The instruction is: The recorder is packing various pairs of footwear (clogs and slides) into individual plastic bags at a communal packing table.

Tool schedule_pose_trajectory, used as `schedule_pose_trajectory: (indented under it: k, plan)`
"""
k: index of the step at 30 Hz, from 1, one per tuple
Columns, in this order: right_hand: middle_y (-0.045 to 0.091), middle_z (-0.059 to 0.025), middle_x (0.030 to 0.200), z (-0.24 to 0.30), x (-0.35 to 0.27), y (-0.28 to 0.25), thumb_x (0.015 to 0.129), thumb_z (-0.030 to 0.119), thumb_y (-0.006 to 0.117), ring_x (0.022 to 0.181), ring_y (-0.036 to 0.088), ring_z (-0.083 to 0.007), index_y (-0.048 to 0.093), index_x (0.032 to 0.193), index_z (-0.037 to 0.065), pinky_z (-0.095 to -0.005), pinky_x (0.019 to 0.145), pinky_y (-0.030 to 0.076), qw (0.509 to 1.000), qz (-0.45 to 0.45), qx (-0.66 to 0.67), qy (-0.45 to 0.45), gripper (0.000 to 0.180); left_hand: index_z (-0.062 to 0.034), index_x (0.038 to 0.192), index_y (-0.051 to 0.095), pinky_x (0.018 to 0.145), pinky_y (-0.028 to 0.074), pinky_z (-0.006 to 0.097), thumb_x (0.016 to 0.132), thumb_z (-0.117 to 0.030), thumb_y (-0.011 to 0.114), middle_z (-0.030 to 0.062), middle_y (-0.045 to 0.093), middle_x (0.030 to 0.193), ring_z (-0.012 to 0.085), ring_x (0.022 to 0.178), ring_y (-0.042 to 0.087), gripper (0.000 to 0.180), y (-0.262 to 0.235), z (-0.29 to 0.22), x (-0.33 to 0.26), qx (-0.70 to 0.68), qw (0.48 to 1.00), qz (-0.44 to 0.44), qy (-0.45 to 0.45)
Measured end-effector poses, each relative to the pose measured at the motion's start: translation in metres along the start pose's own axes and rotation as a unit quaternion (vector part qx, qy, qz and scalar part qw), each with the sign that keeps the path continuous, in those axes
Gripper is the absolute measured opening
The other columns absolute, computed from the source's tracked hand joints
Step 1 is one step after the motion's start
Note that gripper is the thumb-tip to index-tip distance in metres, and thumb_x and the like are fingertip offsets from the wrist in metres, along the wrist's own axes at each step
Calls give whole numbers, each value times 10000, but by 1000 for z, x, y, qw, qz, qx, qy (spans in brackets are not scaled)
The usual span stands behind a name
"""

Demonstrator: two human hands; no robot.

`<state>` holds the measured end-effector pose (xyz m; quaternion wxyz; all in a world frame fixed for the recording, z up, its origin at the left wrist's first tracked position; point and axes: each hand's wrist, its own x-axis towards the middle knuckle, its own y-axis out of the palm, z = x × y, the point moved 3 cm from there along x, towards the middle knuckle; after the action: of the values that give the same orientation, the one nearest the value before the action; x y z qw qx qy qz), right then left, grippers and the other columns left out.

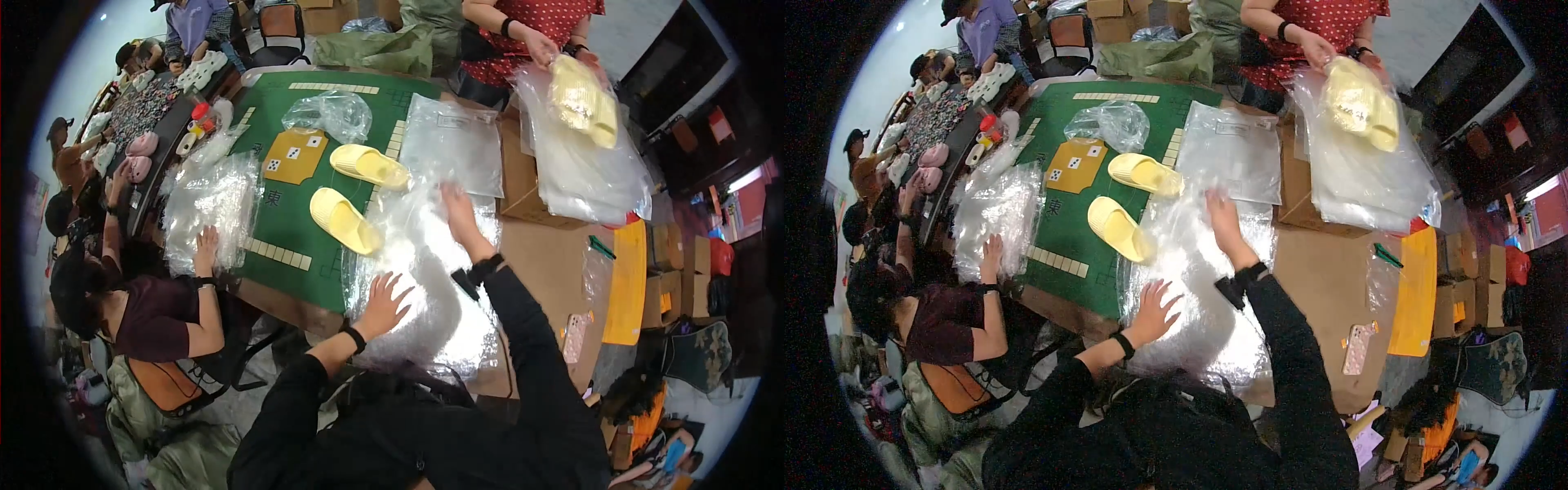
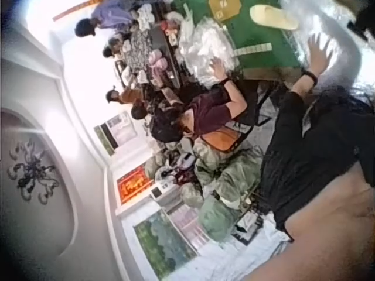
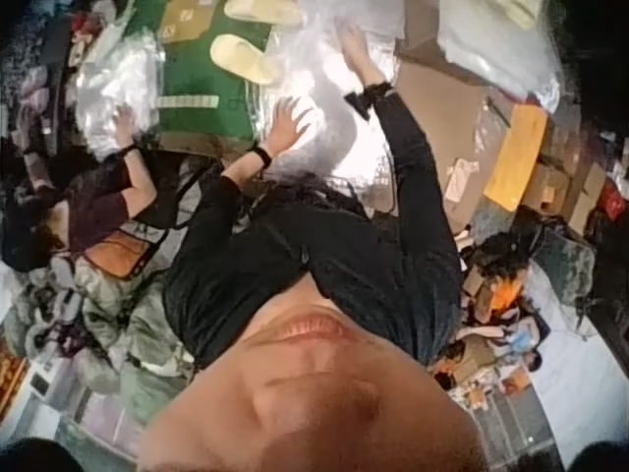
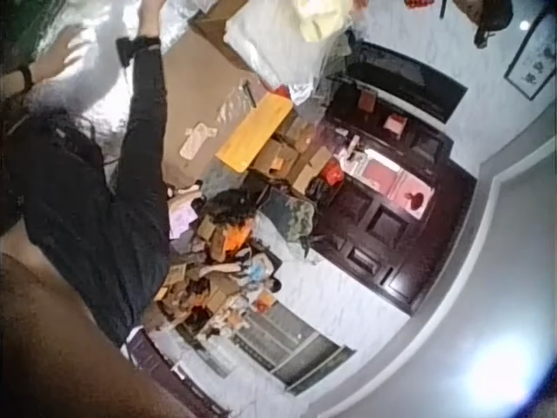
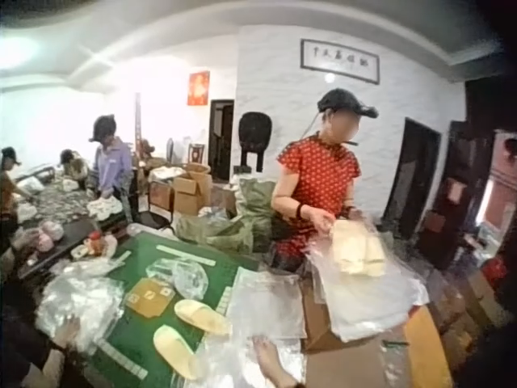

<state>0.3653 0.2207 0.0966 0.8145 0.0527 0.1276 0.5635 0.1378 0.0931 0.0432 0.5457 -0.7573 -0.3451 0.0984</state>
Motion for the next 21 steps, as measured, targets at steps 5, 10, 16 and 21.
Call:
schedule_pose_trajectory:
  k: [5,10,16,21]
  plan:
    - [555,-60,1049,109,82,27,937,248,447,940,520,-153,518,1119,36,-272,802,427,978,65,139,-143,288,-325,1319,383,970,184,645,839,-476,488,134,305,1382,377,1276,242,514,19,14,-32,67,979,193,-6]
    - [537,-60,1090,145,107,12,937,250,438,983,522,-172,491,1150,54,-339,815,455,973,47,149,-167,294,-371,1376,260,1006,95,638,862,-541,389,93,188,1461,346,1327,162,557,41,23,-44,77,980,185,-11]
    - [553,-39,1006,43,141,-72,911,298,470,825,545,-161,464,1187,132,-324,656,467,989,-145,-32,-12,322,-387,1379,240,1028,21,622,838,-554,418,71,145,1476,330,1353,91,594,61,34,-52,33,980,197,-17]
    - [549,-3,854,-8,150,-120,900,291,489,664,537,-144,499,1132,124,-293,559,453,974,-167,-140,68,285,-378,1367,279,1032,-4,618,832,-549,428,68,142,1477,326,1360,53,581,58,33,-49,32,983,179,-10]
